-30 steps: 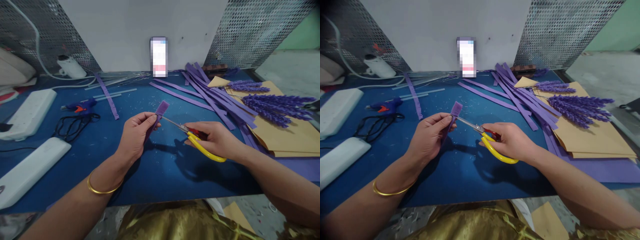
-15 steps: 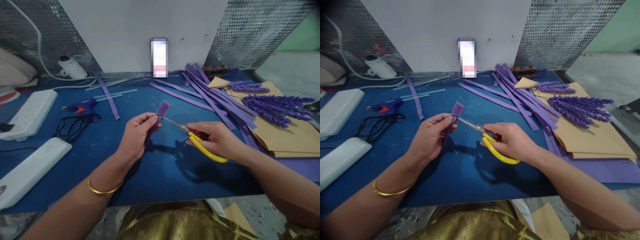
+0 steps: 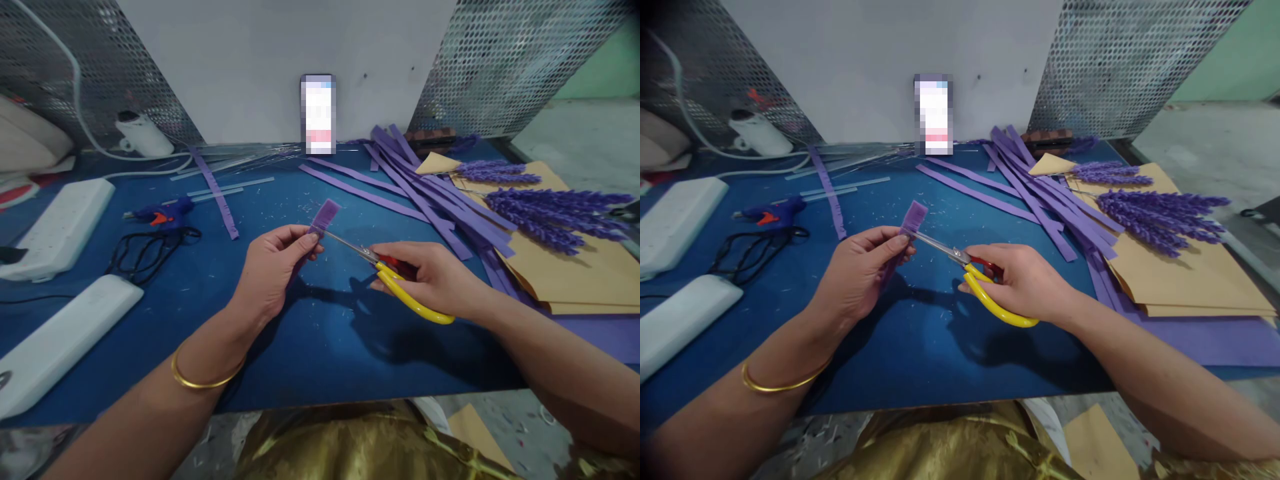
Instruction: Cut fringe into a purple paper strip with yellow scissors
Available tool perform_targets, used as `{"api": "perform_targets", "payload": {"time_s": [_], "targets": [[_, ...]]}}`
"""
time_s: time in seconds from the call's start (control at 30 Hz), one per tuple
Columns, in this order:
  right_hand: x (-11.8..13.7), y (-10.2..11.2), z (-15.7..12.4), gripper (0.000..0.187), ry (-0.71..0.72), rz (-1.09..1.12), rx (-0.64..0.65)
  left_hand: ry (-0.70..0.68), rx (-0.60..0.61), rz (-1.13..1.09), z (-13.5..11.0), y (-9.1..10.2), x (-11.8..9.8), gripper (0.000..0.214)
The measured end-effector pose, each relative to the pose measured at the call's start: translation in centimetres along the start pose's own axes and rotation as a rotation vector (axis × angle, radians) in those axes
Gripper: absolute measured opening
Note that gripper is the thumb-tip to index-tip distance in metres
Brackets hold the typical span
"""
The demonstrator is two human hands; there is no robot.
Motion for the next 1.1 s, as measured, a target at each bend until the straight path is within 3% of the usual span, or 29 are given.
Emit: {"api": "perform_targets", "payload": {"time_s": [0.3, 0.63, 1.1], "targets": [[0.20, 0.28, -0.04, 0.041, 0.020, -0.054, -0.037, -0.038, 0.004, -0.043, -0.12, -0.25, -0.39, 0.012], [0.17, -0.05, 0.06, 0.038, 0.006, -0.003, 0.020, -0.049, 0.007, -0.024, -0.18, -0.31, -0.46, 0.010], [0.45, -0.24, -0.15, 0.036, 0.065, -0.063, 0.006, -0.032, -0.009, -0.042, -0.25, -0.28, -0.38, 0.012]]}}
Point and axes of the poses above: each hand's wrist, its own z-axis towards the middle knuckle, its own y-axis out of the back of the hand, x = y × z, the point moved 8 cm from there along z, towards the middle knuckle, and after that the axes turned 3 degrees about y, right-handed, at the moved point
